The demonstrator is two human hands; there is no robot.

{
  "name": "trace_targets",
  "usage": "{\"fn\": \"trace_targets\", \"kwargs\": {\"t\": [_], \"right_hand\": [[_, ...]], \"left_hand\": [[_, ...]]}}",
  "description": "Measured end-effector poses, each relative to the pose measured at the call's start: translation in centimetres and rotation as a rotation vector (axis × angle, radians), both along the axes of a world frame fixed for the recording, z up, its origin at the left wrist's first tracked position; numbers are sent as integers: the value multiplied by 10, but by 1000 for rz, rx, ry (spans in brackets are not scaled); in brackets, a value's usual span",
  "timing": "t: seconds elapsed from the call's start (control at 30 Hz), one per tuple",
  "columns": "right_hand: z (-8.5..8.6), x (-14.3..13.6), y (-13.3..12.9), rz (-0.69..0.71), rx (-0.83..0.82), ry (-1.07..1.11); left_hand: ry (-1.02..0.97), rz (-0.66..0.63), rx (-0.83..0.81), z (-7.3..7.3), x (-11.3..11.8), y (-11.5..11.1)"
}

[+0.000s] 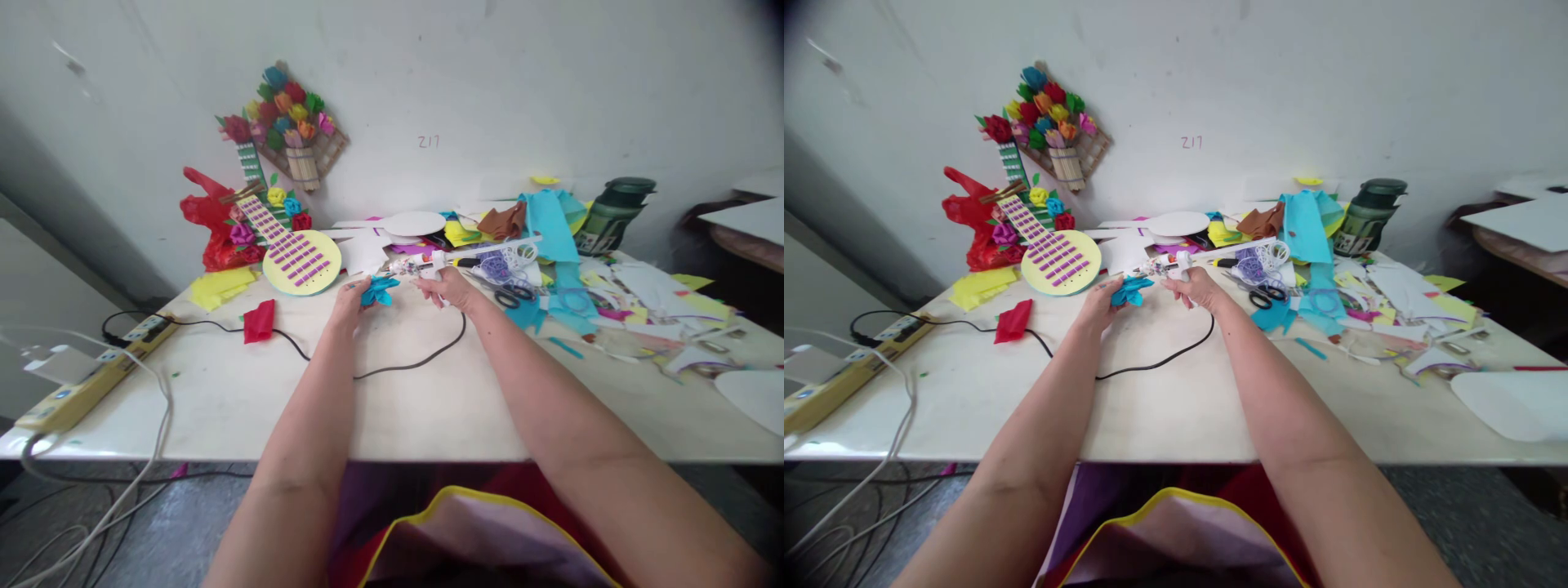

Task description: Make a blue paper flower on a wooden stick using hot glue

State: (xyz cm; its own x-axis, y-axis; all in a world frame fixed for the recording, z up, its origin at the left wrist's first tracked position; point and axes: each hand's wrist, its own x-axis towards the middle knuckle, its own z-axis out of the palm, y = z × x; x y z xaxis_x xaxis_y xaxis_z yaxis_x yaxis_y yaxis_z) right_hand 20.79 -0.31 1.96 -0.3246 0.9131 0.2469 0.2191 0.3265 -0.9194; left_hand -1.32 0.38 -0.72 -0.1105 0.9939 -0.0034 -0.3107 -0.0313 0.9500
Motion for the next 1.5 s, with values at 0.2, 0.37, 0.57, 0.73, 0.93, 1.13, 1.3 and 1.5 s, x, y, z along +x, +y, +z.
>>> {"fn": "trace_targets", "kwargs": {"t": [0.2, 0.37, 0.57, 0.73, 0.93, 1.13, 1.3, 1.5], "right_hand": [[0, 1, -1, -73, 25, 29], [1, 1, 0, -197, 70, 61], [-11, 11, 17, -518, 82, -55], [-11, 13, 17, -791, 94, -535], [-4, 2, 9, -669, 59, -883], [-15, -7, 11, -545, 42, -1001], [-25, -6, 15, -528, 107, -1035], [-20, -6, 8, -624, 228, -1004]], "left_hand": [[-12, 11, 3, 1, -1, 0], [-12, 22, 38, 3, -2, -1], [-42, 142, 55, 3, -6, 2], [-54, 232, 122, 3, -12, 4], [-101, 269, 165, 7, -14, 1], [-110, 223, 172, 6, -12, 3], [-89, 159, 151, 6, -7, 3], [-81, 106, 121, 7, -4, 1]]}}
